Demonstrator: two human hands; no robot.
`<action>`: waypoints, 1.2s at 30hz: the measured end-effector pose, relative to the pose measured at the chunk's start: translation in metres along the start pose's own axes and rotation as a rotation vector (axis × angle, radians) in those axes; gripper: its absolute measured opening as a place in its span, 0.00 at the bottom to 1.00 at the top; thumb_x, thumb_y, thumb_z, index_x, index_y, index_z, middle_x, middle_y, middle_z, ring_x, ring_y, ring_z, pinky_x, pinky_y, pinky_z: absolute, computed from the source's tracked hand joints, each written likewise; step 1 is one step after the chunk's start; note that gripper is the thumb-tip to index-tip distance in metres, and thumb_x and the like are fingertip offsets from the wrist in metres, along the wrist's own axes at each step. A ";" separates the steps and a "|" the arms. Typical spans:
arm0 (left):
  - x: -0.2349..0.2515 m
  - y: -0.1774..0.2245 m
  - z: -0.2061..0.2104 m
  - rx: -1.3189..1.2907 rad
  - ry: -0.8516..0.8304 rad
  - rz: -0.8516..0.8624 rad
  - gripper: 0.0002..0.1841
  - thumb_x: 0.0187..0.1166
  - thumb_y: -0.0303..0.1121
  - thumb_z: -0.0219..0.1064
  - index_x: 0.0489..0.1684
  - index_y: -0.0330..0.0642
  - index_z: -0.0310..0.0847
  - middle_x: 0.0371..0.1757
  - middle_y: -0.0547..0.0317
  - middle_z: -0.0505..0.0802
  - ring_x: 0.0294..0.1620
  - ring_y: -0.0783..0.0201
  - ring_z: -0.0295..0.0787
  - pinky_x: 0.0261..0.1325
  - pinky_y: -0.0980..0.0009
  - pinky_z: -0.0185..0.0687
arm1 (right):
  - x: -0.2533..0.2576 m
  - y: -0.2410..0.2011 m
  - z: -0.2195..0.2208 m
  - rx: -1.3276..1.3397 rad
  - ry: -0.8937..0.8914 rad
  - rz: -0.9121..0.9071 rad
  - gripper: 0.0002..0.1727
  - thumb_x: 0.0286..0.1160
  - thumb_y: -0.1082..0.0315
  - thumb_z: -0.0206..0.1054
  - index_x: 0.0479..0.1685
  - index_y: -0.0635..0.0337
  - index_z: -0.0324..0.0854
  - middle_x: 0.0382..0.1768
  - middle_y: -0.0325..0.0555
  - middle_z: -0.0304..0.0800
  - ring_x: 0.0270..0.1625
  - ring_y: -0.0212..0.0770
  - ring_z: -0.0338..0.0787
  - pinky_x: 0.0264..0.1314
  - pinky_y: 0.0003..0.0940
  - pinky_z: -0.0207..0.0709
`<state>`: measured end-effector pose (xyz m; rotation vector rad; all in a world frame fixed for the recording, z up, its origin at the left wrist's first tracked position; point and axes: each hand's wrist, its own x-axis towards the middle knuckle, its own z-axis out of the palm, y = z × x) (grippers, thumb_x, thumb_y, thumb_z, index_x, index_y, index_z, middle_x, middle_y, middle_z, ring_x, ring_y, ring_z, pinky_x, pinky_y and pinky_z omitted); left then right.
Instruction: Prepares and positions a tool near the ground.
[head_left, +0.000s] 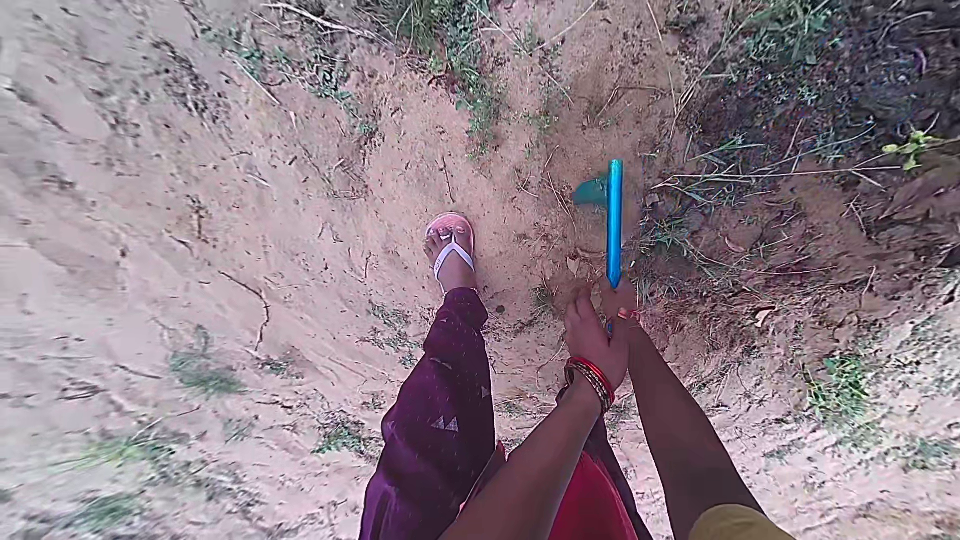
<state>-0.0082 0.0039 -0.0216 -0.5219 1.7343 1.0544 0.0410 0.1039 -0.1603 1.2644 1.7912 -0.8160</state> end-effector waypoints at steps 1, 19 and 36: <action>-0.002 -0.001 -0.001 -0.004 0.010 0.005 0.33 0.86 0.35 0.61 0.87 0.28 0.58 0.88 0.29 0.63 0.89 0.37 0.59 0.87 0.44 0.57 | -0.003 -0.007 -0.002 0.025 0.003 -0.017 0.26 0.92 0.54 0.59 0.65 0.74 0.77 0.47 0.70 0.87 0.50 0.63 0.88 0.59 0.60 0.77; -0.003 0.005 -0.005 -0.059 0.011 0.027 0.34 0.86 0.38 0.62 0.89 0.30 0.56 0.87 0.28 0.65 0.88 0.35 0.60 0.86 0.41 0.57 | -0.068 -0.111 -0.145 0.166 0.702 -0.782 0.23 0.84 0.53 0.67 0.51 0.71 0.78 0.29 0.37 0.80 0.27 0.22 0.78 0.36 0.23 0.76; -0.008 -0.015 0.007 -0.099 0.127 0.056 0.32 0.85 0.33 0.60 0.88 0.29 0.57 0.90 0.30 0.60 0.90 0.39 0.57 0.86 0.44 0.57 | -0.068 0.023 -0.132 -0.249 0.307 -0.656 0.31 0.79 0.48 0.65 0.46 0.78 0.83 0.23 0.61 0.84 0.25 0.57 0.84 0.31 0.58 0.75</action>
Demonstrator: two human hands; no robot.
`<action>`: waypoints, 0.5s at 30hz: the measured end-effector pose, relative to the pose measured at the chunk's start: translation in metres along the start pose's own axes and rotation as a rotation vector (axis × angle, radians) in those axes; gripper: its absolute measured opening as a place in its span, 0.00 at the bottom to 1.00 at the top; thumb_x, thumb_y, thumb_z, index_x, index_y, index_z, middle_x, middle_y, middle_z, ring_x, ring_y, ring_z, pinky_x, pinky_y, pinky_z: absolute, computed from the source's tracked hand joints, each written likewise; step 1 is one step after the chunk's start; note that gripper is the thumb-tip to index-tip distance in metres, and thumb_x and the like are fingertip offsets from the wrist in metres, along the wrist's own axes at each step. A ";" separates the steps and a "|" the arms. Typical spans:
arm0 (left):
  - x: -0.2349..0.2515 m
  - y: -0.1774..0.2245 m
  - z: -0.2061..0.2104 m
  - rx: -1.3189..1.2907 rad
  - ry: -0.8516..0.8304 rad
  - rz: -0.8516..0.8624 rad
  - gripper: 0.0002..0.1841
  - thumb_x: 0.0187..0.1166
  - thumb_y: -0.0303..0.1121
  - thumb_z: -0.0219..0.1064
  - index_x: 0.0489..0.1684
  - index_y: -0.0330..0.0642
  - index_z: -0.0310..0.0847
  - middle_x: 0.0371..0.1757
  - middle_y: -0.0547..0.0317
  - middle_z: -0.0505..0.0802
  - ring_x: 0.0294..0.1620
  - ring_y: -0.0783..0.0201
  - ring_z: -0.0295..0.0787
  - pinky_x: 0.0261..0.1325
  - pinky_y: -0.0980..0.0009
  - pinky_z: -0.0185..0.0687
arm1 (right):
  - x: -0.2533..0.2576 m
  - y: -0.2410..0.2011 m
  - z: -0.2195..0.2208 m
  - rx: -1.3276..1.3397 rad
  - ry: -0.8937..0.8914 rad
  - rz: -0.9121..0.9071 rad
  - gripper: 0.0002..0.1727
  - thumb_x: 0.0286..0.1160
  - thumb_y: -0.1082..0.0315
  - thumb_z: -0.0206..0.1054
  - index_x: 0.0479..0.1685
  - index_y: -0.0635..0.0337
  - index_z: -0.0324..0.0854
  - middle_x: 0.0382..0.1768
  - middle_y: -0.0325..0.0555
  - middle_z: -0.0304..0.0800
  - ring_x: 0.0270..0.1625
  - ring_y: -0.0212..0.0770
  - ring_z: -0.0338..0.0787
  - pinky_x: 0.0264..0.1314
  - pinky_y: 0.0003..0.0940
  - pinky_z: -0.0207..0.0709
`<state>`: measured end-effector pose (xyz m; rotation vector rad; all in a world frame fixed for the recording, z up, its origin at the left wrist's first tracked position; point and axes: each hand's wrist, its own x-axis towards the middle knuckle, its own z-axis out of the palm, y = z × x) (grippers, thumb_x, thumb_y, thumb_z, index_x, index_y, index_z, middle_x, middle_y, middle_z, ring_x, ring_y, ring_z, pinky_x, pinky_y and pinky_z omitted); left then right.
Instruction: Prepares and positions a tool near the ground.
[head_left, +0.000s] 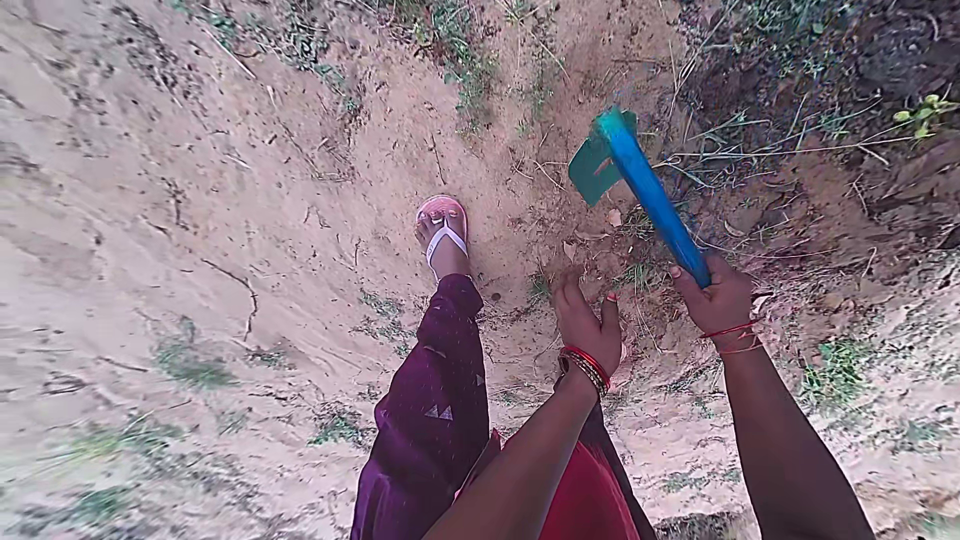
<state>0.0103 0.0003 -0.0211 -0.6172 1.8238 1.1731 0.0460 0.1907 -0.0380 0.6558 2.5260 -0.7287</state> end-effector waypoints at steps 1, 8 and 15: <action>0.000 -0.003 0.002 -0.019 0.041 0.017 0.32 0.85 0.32 0.60 0.87 0.27 0.58 0.90 0.29 0.60 0.90 0.39 0.56 0.87 0.45 0.57 | -0.004 0.006 0.007 -0.003 -0.016 -0.032 0.32 0.79 0.48 0.64 0.45 0.78 0.84 0.23 0.63 0.86 0.25 0.61 0.86 0.31 0.61 0.76; -0.003 -0.023 0.014 -0.063 0.155 0.032 0.32 0.86 0.32 0.59 0.87 0.26 0.55 0.91 0.29 0.57 0.90 0.38 0.56 0.86 0.46 0.58 | -0.036 0.003 0.017 0.115 0.151 -0.077 0.30 0.79 0.47 0.62 0.35 0.75 0.82 0.17 0.48 0.78 0.19 0.35 0.76 0.25 0.33 0.69; -0.001 -0.030 0.014 -0.052 0.125 -0.038 0.33 0.85 0.31 0.60 0.88 0.26 0.53 0.91 0.28 0.57 0.89 0.38 0.58 0.85 0.47 0.59 | -0.016 0.002 0.051 0.538 0.440 0.091 0.21 0.84 0.50 0.62 0.42 0.63 0.74 0.19 0.22 0.73 0.19 0.17 0.75 0.26 0.20 0.76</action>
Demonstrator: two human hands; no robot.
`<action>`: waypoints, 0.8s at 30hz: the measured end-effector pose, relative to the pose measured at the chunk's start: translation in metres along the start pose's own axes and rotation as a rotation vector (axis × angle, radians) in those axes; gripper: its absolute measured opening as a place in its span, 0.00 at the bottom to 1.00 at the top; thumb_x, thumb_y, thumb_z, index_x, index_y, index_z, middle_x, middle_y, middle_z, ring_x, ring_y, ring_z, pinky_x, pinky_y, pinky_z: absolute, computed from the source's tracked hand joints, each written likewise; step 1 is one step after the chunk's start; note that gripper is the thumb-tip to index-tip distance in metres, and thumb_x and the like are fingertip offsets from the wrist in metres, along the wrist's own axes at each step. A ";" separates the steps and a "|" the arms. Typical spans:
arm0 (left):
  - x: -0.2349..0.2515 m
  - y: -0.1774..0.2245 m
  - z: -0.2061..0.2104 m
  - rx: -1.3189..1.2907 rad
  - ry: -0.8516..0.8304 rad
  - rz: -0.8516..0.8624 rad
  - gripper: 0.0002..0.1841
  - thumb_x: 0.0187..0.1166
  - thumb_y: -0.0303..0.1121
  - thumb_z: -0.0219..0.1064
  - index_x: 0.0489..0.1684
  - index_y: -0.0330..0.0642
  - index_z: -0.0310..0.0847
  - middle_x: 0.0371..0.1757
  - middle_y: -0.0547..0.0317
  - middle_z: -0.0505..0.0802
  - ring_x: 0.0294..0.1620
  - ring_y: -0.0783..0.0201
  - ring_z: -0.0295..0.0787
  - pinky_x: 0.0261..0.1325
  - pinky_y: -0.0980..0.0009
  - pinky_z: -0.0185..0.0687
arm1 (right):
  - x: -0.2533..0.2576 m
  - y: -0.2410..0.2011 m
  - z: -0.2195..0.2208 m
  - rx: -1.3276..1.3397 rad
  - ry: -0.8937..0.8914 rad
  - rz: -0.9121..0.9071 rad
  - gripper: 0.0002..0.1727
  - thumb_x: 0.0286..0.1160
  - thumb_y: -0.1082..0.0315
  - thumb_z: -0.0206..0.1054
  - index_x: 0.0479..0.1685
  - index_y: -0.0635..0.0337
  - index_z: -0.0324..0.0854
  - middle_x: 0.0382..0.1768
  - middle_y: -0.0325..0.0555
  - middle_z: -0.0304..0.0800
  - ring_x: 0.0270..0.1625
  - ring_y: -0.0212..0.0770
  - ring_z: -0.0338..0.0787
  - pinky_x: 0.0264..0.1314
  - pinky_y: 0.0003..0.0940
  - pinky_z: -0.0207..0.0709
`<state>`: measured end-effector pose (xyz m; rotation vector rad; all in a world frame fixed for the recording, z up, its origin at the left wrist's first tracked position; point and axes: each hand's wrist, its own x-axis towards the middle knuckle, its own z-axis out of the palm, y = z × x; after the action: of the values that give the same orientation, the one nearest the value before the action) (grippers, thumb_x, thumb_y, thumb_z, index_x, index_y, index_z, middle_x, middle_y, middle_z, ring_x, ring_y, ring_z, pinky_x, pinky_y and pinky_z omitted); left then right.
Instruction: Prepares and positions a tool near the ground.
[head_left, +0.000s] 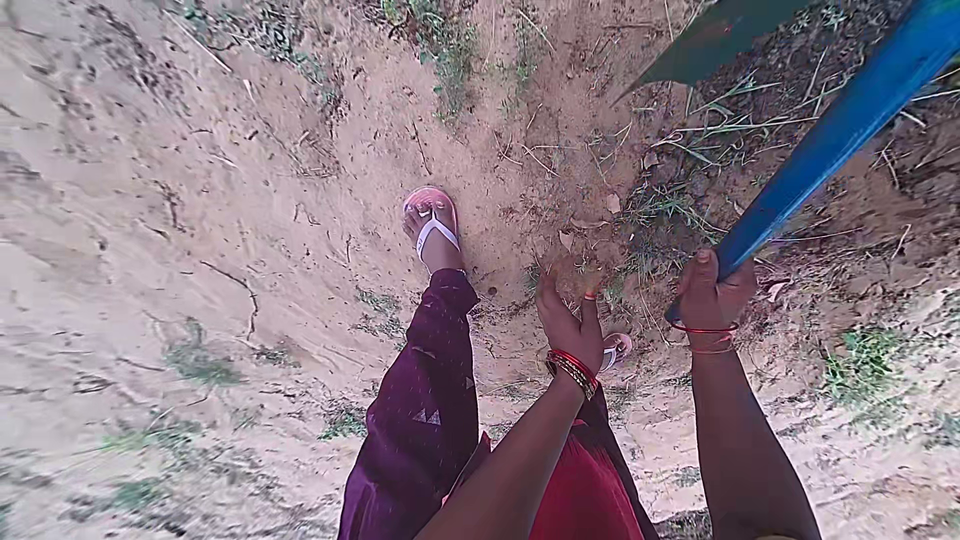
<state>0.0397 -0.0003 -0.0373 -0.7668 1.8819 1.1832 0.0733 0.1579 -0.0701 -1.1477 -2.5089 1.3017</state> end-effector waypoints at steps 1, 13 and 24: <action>0.000 0.001 0.000 0.002 -0.002 -0.008 0.33 0.85 0.31 0.60 0.88 0.27 0.52 0.91 0.28 0.57 0.89 0.38 0.58 0.85 0.48 0.60 | -0.012 0.021 0.013 -0.090 -0.027 0.137 0.21 0.83 0.56 0.61 0.45 0.73 0.76 0.19 0.31 0.73 0.20 0.24 0.75 0.28 0.26 0.76; 0.002 0.026 -0.002 -0.040 -0.054 0.003 0.33 0.85 0.31 0.60 0.88 0.27 0.53 0.90 0.28 0.58 0.90 0.39 0.57 0.86 0.48 0.59 | 0.011 -0.010 0.010 -0.465 -0.324 0.409 0.24 0.88 0.55 0.63 0.55 0.75 0.81 0.31 0.62 0.85 0.35 0.56 0.85 0.45 0.57 0.76; 0.001 0.025 -0.004 -0.058 -0.053 -0.004 0.33 0.84 0.30 0.61 0.87 0.26 0.53 0.90 0.28 0.58 0.90 0.39 0.57 0.86 0.48 0.60 | -0.018 0.029 0.051 -0.263 -0.153 0.435 0.22 0.89 0.61 0.60 0.59 0.79 0.76 0.29 0.56 0.83 0.32 0.46 0.84 0.44 0.44 0.79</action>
<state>0.0180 0.0053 -0.0257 -0.7627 1.8098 1.2482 0.0829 0.1228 -0.1190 -1.7974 -2.7025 1.2008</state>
